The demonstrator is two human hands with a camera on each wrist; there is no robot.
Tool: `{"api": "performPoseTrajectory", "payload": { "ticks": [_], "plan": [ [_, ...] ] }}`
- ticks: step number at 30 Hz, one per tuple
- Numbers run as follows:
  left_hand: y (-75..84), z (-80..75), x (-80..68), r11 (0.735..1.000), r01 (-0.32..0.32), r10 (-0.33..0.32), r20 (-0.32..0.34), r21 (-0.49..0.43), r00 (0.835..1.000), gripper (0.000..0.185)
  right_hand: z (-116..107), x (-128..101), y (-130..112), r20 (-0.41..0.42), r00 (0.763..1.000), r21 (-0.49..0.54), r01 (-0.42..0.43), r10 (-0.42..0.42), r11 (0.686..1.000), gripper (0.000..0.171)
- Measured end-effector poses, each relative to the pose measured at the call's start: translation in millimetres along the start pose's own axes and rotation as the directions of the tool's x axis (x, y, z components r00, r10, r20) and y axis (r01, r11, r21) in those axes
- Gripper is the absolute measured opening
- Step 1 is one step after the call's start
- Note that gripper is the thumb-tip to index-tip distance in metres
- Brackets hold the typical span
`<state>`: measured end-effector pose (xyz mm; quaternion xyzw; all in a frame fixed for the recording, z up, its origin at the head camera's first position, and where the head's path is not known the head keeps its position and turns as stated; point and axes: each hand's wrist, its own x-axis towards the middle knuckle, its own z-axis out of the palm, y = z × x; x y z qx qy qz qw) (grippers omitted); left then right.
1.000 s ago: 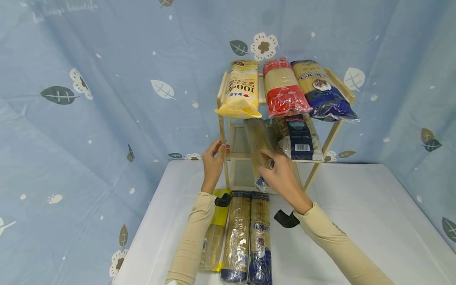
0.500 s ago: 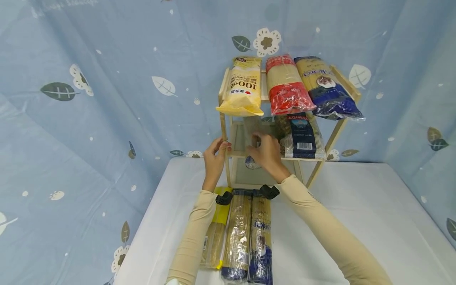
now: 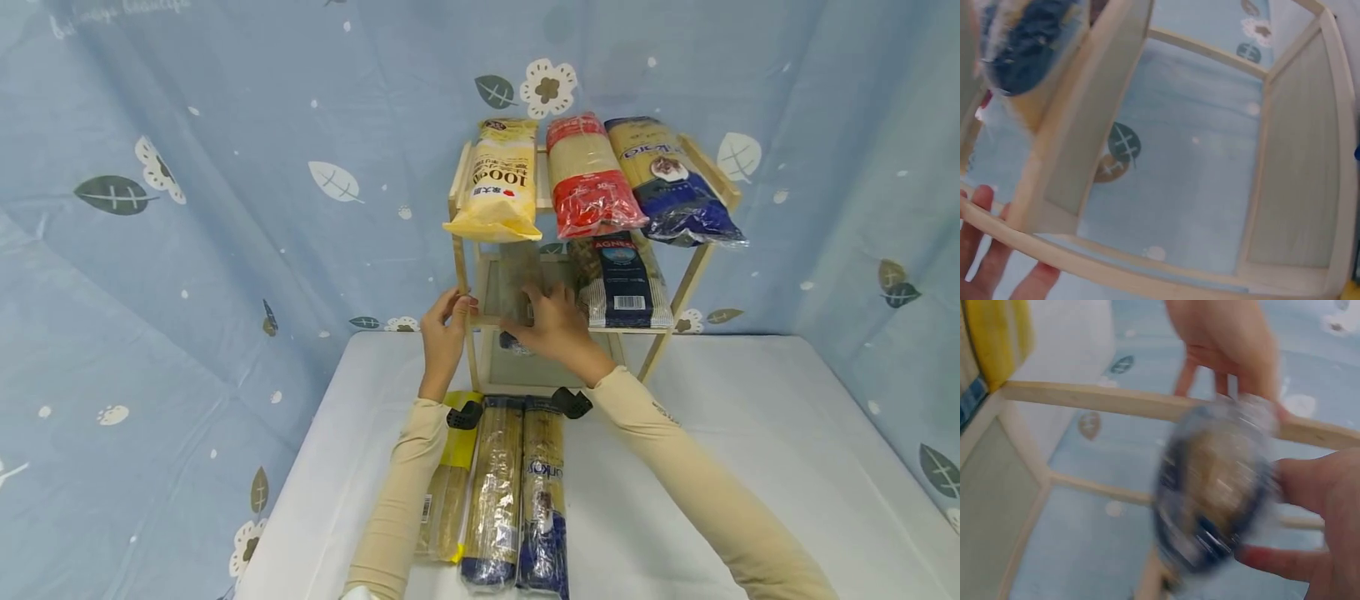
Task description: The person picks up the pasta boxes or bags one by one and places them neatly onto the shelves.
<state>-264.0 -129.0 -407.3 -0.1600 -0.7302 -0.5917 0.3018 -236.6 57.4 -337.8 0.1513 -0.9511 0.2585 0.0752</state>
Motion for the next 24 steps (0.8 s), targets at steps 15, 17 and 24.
{"api": "performPoseTrajectory", "payload": {
  "ticks": [15, 17, 24],
  "plan": [
    [20.0, 5.4, -50.5, 0.973, 0.213, -0.198, -0.146, 0.091, 0.969, 0.029, -91, -45, 42, -0.194, 0.979, 0.197, 0.092, -0.053, 0.976, 0.03],
    [21.3, 5.1, -63.2, 0.963, 0.239, -0.223, -0.13, 0.125, 0.966, 0.029, -100, -54, 50, -0.287, 0.957, 0.19, 0.11, -0.052, 0.976, 0.026],
    [21.8, 5.2, -125.6, 0.916, 0.275, -0.293, 0.02, 0.293, 0.956, 0.033, -111, -77, 89, -0.568, 0.82, 0.279, 0.108, 0.074, 0.954, 0.02]
  ]
}}
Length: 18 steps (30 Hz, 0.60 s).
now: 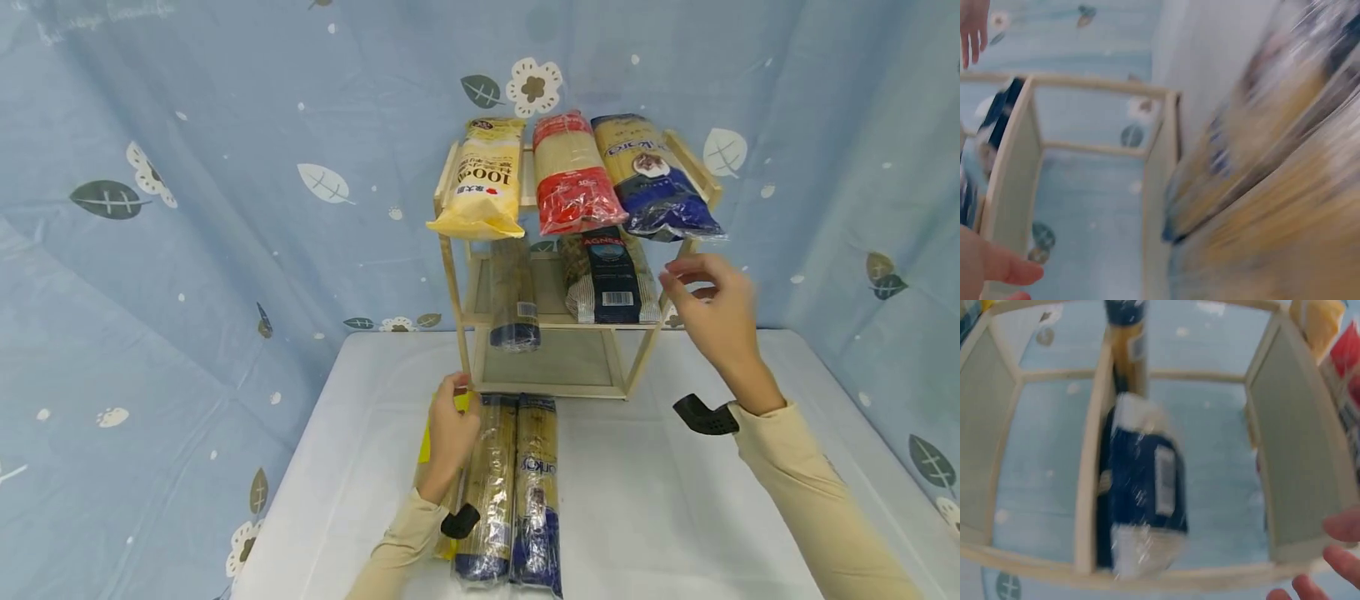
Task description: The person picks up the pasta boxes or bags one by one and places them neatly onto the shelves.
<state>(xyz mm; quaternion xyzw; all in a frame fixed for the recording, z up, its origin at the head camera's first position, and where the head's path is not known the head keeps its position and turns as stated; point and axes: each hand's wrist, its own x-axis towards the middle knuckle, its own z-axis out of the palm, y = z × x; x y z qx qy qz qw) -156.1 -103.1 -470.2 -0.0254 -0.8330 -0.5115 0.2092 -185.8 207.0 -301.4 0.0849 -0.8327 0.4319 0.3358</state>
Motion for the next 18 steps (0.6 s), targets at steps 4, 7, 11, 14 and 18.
{"api": "performPoseTrajectory", "payload": {
  "ticks": [4, 7, 11, 14, 18],
  "plan": [
    [-1.2, 6.9, -34.4, 0.994, 0.015, -0.025, 0.093, 0.112, 0.995, 0.04, -10, 1, 20, -0.06, 0.995, 0.015, -0.073, 0.074, 0.997, 0.038],
    [3.6, 12.7, -57.5, 0.984, 0.016, -0.046, 0.163, 0.178, 0.985, 0.045, -13, 7, 33, 0.038, 0.994, 0.026, -0.105, 0.103, 0.994, 0.05],
    [10.9, 21.8, -85.4, 0.963, -0.042, -0.03, 0.26, 0.265, 0.965, 0.051, -9, 15, 50, 0.234, 0.968, 0.101, -0.113, 0.087, 0.988, 0.047],
    [15.0, 30.3, -104.6, 0.937, -0.113, -0.007, 0.339, 0.331, 0.941, 0.058, -2, 17, 61, 0.303, 0.951, 0.18, -0.114, 0.055, 0.977, 0.04],
    [17.2, 44.9, -126.3, 0.847, -0.202, -0.049, 0.451, 0.491, 0.891, 0.069, 6, 16, 65, 0.266, 0.964, 0.255, -0.085, 0.014, 0.963, 0.033]
  ]
}}
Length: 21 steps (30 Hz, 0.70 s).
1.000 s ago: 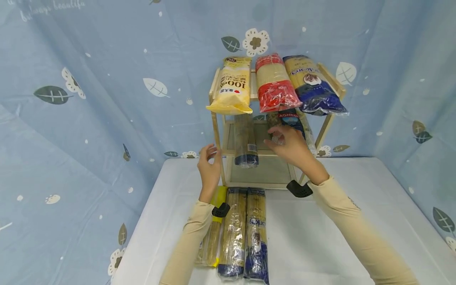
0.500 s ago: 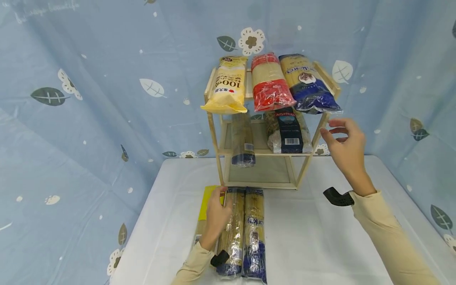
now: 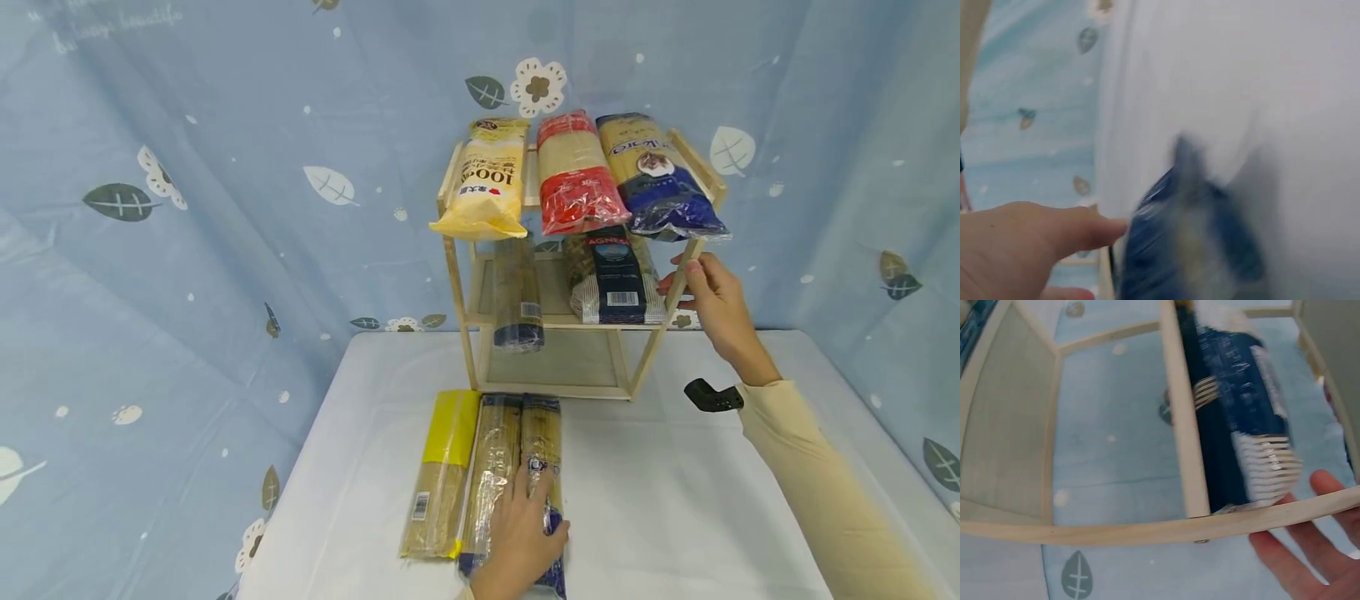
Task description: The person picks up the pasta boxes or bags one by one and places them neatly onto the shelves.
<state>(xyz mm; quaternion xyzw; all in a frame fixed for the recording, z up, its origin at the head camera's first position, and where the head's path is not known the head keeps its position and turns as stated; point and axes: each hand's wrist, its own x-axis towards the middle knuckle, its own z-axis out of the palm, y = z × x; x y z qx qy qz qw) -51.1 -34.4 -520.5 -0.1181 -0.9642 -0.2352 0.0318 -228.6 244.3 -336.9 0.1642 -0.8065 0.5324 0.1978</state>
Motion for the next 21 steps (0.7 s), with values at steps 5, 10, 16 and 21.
{"api": "performPoseTrajectory", "payload": {
  "ticks": [5, 10, 16, 21],
  "plan": [
    [11.6, 23.1, -4.5, 0.962, -0.019, 0.009, 0.036, 0.273, 0.999, 0.076, 5, -4, -9, -0.067, 0.996, -0.021, 0.058, -0.059, 0.998, 0.028],
    [14.5, 39.9, -5.6, 0.979, -0.032, 0.055, -0.11, 0.199, 0.992, 0.071, 7, -1, 6, -0.109, 0.992, -0.043, 0.067, -0.071, 0.997, 0.026],
    [14.7, 43.7, -8.0, 0.991, -0.011, 0.03, -0.146, 0.13, 0.989, 0.074, 10, 2, 21, -0.133, 0.988, -0.053, 0.07, -0.077, 0.996, 0.026],
    [18.7, 41.3, -10.2, 0.992, 0.006, 0.002, -0.068, 0.123, 0.998, 0.072, 13, -1, 8, -0.143, 0.987, -0.053, 0.071, -0.078, 0.996, 0.025]
  ]
}}
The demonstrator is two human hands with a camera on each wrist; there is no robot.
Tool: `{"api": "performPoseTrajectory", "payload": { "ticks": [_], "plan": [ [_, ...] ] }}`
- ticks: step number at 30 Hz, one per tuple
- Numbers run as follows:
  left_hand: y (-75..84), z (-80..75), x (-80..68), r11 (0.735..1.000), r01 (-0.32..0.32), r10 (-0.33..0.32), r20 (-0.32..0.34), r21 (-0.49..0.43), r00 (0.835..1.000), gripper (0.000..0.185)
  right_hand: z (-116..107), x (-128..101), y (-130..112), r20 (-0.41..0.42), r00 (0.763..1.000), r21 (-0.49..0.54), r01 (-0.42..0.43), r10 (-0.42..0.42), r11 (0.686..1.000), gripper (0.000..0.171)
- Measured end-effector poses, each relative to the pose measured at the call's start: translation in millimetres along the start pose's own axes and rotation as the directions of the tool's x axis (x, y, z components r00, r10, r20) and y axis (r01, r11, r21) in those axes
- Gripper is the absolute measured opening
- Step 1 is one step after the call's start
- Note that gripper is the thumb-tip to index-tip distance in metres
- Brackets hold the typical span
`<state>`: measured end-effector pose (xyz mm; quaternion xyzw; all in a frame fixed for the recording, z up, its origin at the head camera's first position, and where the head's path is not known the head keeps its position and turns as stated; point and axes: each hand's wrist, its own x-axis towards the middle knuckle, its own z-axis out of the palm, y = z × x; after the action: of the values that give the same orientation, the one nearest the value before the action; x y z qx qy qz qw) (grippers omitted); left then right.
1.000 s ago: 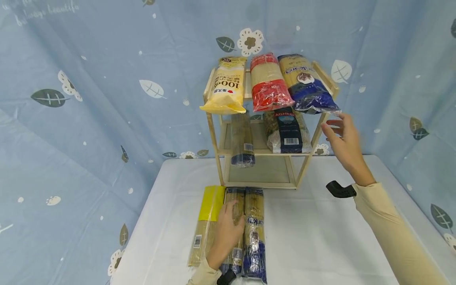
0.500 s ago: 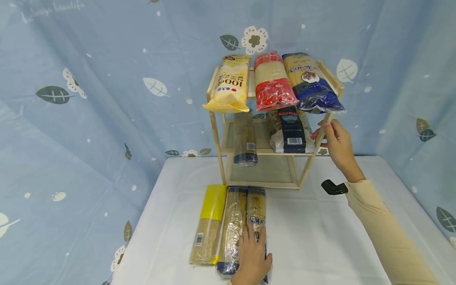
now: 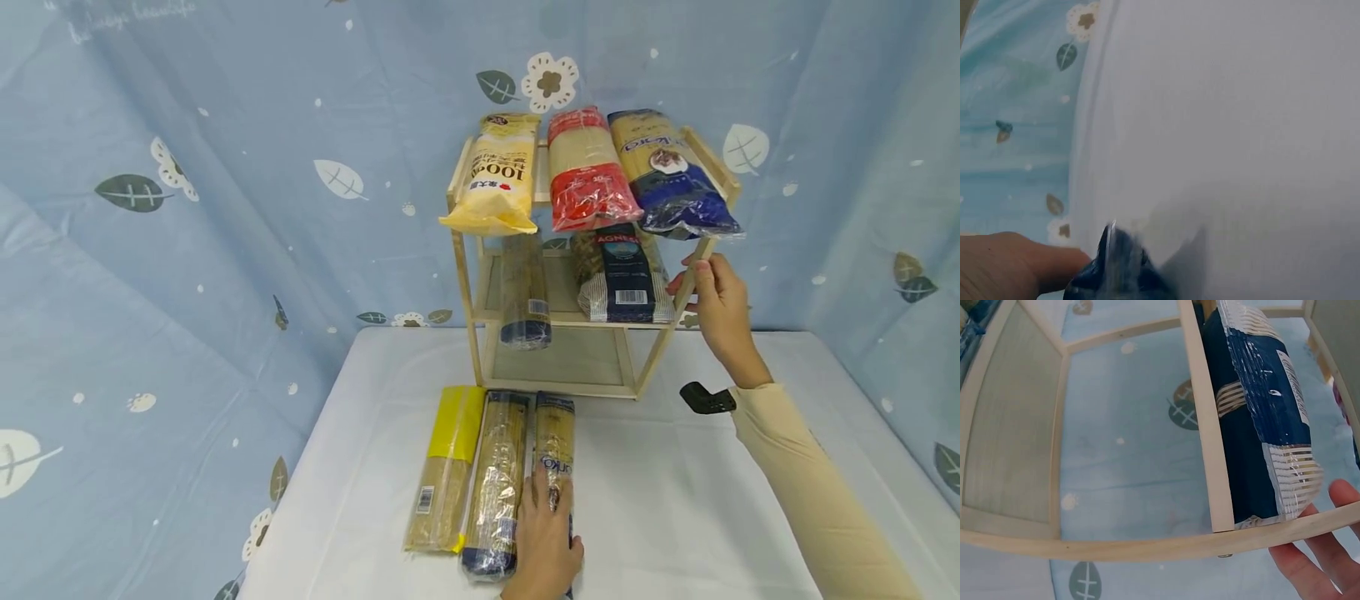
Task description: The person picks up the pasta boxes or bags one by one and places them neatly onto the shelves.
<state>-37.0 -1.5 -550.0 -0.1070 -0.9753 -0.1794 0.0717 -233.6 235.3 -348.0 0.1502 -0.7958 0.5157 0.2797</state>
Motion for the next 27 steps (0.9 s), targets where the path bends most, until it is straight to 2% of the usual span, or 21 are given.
{"api": "performPoseTrajectory", "payload": {
  "ticks": [4, 6, 8, 11, 16, 20, 27],
  "plan": [
    [5.6, 3.6, 0.2, 0.998, -0.019, 0.021, 0.038, -0.054, 0.999, 0.066, -2, -3, -16, -0.025, 1.0, 0.013, 0.009, -0.009, 1.0, 0.025],
    [5.8, 6.3, 0.7, 0.998, 0.0, 0.003, 0.043, -0.07, 0.999, 0.068, 0, -3, -20, -0.025, 1.0, 0.023, 0.014, -0.014, 1.0, 0.025],
    [4.2, 9.0, 1.7, 0.995, 0.026, -0.023, 0.029, -0.098, 0.999, 0.07, 2, -3, -20, -0.015, 1.0, 0.028, 0.013, -0.013, 1.0, 0.026],
    [1.2, 13.1, 3.1, 0.985, 0.032, -0.039, -0.037, -0.167, 0.999, 0.071, 6, -1, -21, -0.004, 1.0, 0.013, 0.006, -0.006, 1.0, 0.025],
    [0.8, 14.8, 6.2, 0.95, -0.017, -0.025, -0.132, -0.313, 0.991, 0.067, 3, -2, -22, -0.022, 1.0, -0.007, 0.01, -0.01, 1.0, 0.03],
    [1.5, 12.0, 8.1, 0.911, 0.001, -0.054, -0.116, -0.413, 0.992, 0.065, 3, -3, -20, -0.031, 0.999, 0.007, 0.025, -0.025, 1.0, 0.032],
    [6.8, 4.4, 16.7, 0.877, 0.037, -0.095, -0.097, -0.48, 0.991, 0.065, 6, -3, -20, -0.046, 0.998, 0.014, 0.038, -0.038, 0.999, 0.03]
  ]
}}
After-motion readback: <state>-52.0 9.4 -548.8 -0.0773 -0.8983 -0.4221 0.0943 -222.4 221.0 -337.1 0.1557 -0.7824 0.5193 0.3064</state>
